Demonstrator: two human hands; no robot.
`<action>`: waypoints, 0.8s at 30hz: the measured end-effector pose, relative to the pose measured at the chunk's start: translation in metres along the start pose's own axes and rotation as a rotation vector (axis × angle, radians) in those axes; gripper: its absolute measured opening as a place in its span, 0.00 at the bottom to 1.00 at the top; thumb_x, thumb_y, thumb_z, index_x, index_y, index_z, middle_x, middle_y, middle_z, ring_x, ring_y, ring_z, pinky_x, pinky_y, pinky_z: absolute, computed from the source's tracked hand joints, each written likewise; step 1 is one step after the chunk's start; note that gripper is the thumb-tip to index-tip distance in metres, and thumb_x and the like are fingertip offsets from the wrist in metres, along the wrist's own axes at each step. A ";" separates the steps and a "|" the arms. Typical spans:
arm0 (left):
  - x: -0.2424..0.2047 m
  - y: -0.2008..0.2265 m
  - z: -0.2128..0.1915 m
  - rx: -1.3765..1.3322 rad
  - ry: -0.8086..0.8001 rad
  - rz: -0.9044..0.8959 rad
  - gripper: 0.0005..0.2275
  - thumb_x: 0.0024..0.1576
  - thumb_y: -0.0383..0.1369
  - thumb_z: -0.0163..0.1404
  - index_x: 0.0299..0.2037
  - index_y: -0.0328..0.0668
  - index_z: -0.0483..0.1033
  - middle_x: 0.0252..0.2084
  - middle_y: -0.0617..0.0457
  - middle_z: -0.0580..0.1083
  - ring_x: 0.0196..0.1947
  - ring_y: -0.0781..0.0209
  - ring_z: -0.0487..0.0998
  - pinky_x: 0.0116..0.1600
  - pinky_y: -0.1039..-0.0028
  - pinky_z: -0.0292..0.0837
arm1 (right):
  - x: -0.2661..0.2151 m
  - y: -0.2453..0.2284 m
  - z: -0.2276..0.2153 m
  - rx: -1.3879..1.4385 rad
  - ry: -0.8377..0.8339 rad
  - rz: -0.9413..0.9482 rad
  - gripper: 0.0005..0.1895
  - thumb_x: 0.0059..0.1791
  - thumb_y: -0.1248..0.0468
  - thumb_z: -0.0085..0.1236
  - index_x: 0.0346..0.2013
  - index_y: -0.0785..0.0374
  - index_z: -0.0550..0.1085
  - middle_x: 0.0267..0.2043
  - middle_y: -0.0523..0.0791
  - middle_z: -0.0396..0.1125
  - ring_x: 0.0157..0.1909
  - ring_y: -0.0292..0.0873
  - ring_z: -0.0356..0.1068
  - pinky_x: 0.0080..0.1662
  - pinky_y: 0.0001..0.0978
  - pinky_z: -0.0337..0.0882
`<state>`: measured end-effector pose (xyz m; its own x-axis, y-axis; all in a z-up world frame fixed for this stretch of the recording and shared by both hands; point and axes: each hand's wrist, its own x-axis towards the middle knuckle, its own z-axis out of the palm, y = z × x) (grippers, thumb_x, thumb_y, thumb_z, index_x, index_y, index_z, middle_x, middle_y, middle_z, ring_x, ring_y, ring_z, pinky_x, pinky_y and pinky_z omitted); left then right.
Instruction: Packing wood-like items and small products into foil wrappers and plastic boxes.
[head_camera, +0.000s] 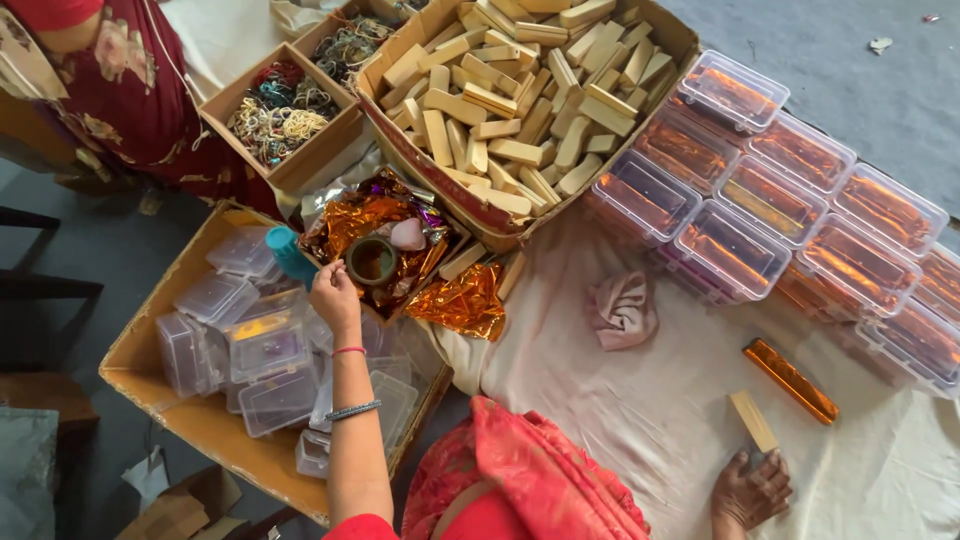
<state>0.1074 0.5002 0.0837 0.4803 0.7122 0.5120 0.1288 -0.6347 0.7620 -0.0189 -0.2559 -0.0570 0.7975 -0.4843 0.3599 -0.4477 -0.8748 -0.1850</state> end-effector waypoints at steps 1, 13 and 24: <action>0.002 0.001 -0.002 0.002 0.000 0.000 0.06 0.61 0.24 0.50 0.42 0.35 0.81 0.41 0.45 0.80 0.38 0.51 0.83 0.43 0.65 0.78 | -0.001 -0.001 0.001 0.000 -0.002 -0.001 0.26 0.57 0.50 0.57 0.63 0.63 0.68 0.63 0.48 0.62 0.67 0.54 0.59 0.67 0.57 0.58; 0.015 0.030 0.008 0.348 -0.105 0.100 0.07 0.55 0.26 0.58 0.42 0.38 0.81 0.51 0.46 0.75 0.53 0.43 0.73 0.55 0.56 0.72 | -0.002 0.004 0.006 -0.038 -0.030 0.019 0.25 0.58 0.49 0.53 0.63 0.64 0.68 0.61 0.48 0.61 0.68 0.54 0.58 0.68 0.59 0.55; 0.030 -0.005 0.029 0.892 -0.491 -0.111 0.19 0.51 0.42 0.63 0.48 0.41 0.80 0.55 0.48 0.74 0.63 0.46 0.68 0.55 0.45 0.67 | -0.002 0.009 0.013 -0.012 -0.005 -0.003 0.27 0.60 0.49 0.52 0.65 0.66 0.66 0.63 0.49 0.60 0.70 0.54 0.57 0.71 0.58 0.53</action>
<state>0.1466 0.5160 0.0840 0.7030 0.7061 0.0851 0.6963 -0.7077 0.1196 -0.0190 -0.2626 -0.0715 0.8012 -0.4814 0.3555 -0.4497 -0.8762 -0.1732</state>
